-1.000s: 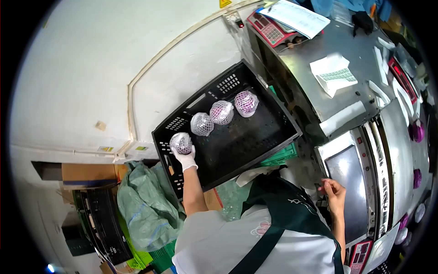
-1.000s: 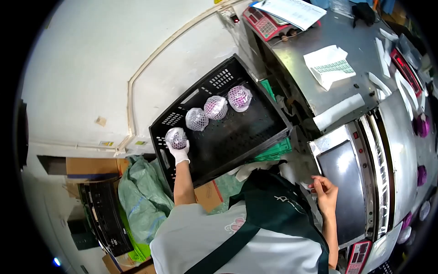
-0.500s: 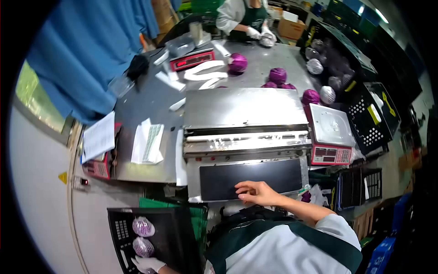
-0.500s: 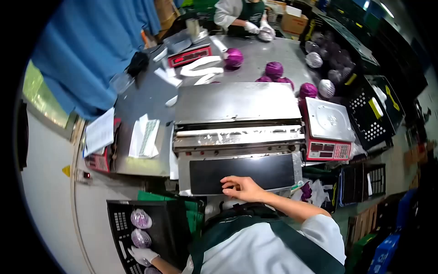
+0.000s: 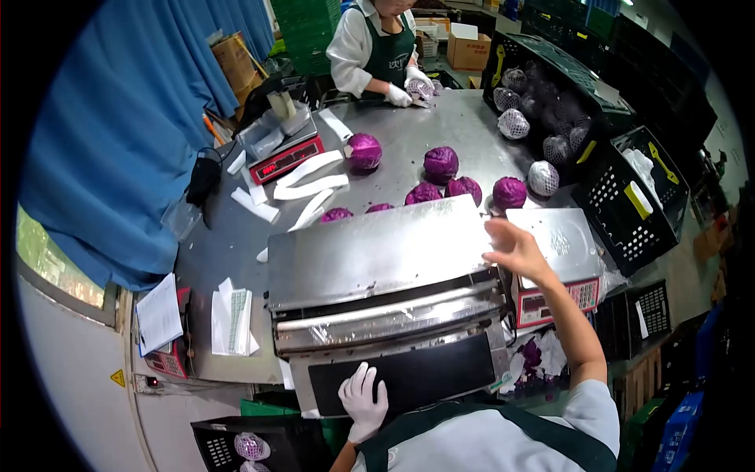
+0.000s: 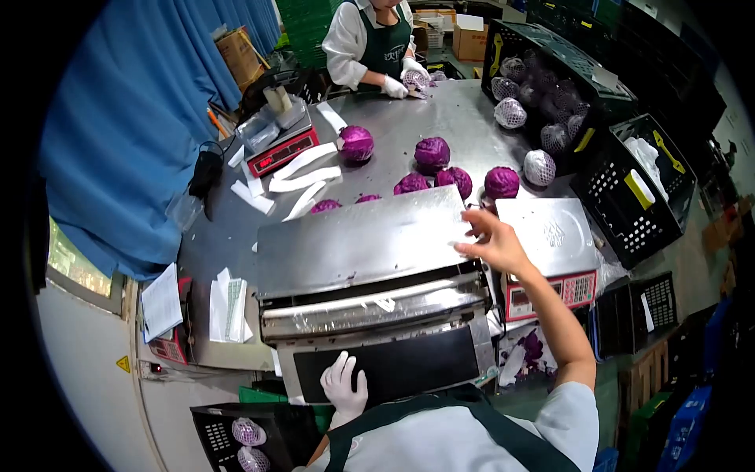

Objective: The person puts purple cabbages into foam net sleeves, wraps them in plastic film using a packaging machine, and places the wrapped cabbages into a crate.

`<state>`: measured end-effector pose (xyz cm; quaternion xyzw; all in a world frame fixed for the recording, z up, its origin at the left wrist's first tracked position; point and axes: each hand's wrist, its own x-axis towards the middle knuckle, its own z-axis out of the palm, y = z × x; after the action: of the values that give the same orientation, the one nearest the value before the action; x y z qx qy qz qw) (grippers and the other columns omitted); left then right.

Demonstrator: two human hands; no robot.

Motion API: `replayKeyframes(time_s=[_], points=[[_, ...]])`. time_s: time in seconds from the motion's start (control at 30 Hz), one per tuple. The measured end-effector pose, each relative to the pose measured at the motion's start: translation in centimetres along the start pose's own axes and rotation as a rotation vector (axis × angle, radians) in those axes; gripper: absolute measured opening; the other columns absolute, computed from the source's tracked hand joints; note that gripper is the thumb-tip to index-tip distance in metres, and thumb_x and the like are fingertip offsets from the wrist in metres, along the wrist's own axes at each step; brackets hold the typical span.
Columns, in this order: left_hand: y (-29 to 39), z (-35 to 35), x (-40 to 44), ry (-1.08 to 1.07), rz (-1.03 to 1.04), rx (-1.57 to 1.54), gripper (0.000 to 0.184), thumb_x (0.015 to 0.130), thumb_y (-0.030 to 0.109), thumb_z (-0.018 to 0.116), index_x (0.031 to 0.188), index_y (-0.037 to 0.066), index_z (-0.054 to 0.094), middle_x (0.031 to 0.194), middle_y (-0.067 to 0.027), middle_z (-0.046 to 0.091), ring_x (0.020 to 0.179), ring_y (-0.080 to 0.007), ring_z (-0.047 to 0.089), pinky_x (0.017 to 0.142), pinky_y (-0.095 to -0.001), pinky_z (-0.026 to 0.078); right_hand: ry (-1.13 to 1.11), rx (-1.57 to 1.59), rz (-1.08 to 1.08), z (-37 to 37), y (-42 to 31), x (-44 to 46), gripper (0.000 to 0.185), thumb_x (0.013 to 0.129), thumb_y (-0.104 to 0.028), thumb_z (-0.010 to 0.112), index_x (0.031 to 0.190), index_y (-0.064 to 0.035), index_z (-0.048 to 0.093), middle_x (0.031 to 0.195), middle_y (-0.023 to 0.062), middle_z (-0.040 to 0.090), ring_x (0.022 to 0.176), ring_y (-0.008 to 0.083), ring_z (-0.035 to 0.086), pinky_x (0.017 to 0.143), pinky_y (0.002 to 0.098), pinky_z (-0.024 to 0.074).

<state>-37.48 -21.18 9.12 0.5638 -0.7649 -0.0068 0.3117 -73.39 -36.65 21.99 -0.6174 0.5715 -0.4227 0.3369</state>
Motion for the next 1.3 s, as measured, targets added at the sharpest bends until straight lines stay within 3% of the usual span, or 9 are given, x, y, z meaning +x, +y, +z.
replayKeyframes(time_s=[0.27,0.37,0.5,0.6,0.77,0.93,1.0,1.1,1.3], points=[[-2.2,1.5,-1.4,-0.089,0.051,0.105,0.029,0.072,0.026,0.064,0.097,0.01,0.062,0.111,-0.0081,0.057,0.094,-0.0255,0.054,0.082,-0.0393,0.04,0.043,-0.826,-0.297,-0.9,11.7,23.1,0.089,0.051,-0.036,0.083,0.127,-0.0135,0.042,0.128,0.0207,0.043,0.116,0.0395,0.042,0.088,0.0464,0.0435],[-2.1,1.3,0.2,0.016,0.147,0.05,0.032,0.071,0.023,0.069,0.098,0.007,0.063,0.096,-0.0145,0.062,0.072,-0.0277,0.059,0.063,-0.0392,0.047,-0.163,-1.148,-0.219,1.7,14.5,29.4,0.1,0.045,-0.036,0.085,0.13,-0.0159,0.038,0.134,0.02,0.034,0.12,0.0432,0.036,0.085,0.0555,0.0436],[-2.0,1.6,0.9,0.053,0.043,-0.164,0.033,0.066,0.021,0.073,0.093,0.005,0.064,0.094,-0.0176,0.062,0.059,-0.029,0.058,0.05,-0.0367,0.047,-0.233,-1.067,-0.027,3.8,18.4,33.9,0.107,0.039,-0.033,0.086,0.132,-0.0177,0.035,0.135,0.0186,0.034,0.121,0.0431,0.034,0.088,0.0493,0.0455],[-2.1,0.6,2.0,-0.08,0.137,-0.015,0.034,0.064,0.019,0.074,0.093,0.005,0.065,0.093,-0.0179,0.062,0.06,-0.0289,0.059,0.051,-0.0361,0.048,-0.067,-0.698,0.174,0.7,21.7,35.8,0.082,0.049,-0.036,0.081,0.122,-0.0168,0.05,0.116,0.0162,0.055,0.106,0.0388,0.052,0.085,0.0468,0.0471],[-0.9,1.3,2.0,0.044,0.019,-0.152,0.032,0.065,0.02,0.073,0.093,0.006,0.065,0.093,-0.0178,0.063,0.06,-0.0289,0.059,0.051,-0.0363,0.048,0.283,0.323,0.541,-4.1,24.3,31.5,0.072,0.064,-0.047,0.074,0.123,-0.0125,0.05,0.115,0.0115,0.055,0.099,0.0326,0.057,0.077,0.0538,0.0486],[-1.1,0.7,2.4,0.014,0.138,0.052,0.03,0.069,0.019,0.07,0.096,0.007,0.064,0.094,-0.0164,0.062,0.066,-0.0285,0.06,0.053,-0.0372,0.048,0.409,0.706,0.361,-8.4,20.3,24.1,0.057,0.074,-0.036,0.068,0.124,-0.0141,0.05,0.122,0.0115,0.05,0.108,0.0297,0.052,0.074,0.0499,0.0511],[-6.3,3.5,-5.5,-0.281,-0.055,0.025,0.028,0.073,0.03,0.064,0.094,0.013,0.064,0.106,-0.0071,0.059,0.089,-0.025,0.055,0.078,-0.0378,0.041,0.431,0.709,0.205,-10.5,21.8,20.1,0.054,0.078,-0.032,0.064,0.126,-0.0132,0.049,0.125,0.0106,0.048,0.109,0.0263,0.051,0.075,0.0458,0.0517],[-1.5,1.6,-0.9,-0.073,-0.025,0.151,0.027,0.072,0.029,0.064,0.096,0.016,0.065,0.107,-0.0033,0.06,0.091,-0.0197,0.055,0.08,-0.0352,0.04,0.56,0.494,0.076,-12.2,22.2,12.2,0.057,0.079,-0.021,0.065,0.129,-0.003,0.045,0.117,0.0094,0.055,0.104,0.0211,0.054,0.089,0.0298,0.0434],[-3.6,-1.6,2.3,-0.117,0.073,-0.235,0.03,0.072,0.014,0.066,0.101,0.009,0.06,0.107,-0.0087,0.06,0.082,-0.0255,0.06,0.07,-0.0347,0.046,0.789,-0.312,0.032,-11.6,18.4,-0.9,0.065,0.078,-0.026,0.067,0.133,-0.0032,0.04,0.124,0.0171,0.051,0.112,0.0261,0.049,0.097,0.0341,0.0355]])
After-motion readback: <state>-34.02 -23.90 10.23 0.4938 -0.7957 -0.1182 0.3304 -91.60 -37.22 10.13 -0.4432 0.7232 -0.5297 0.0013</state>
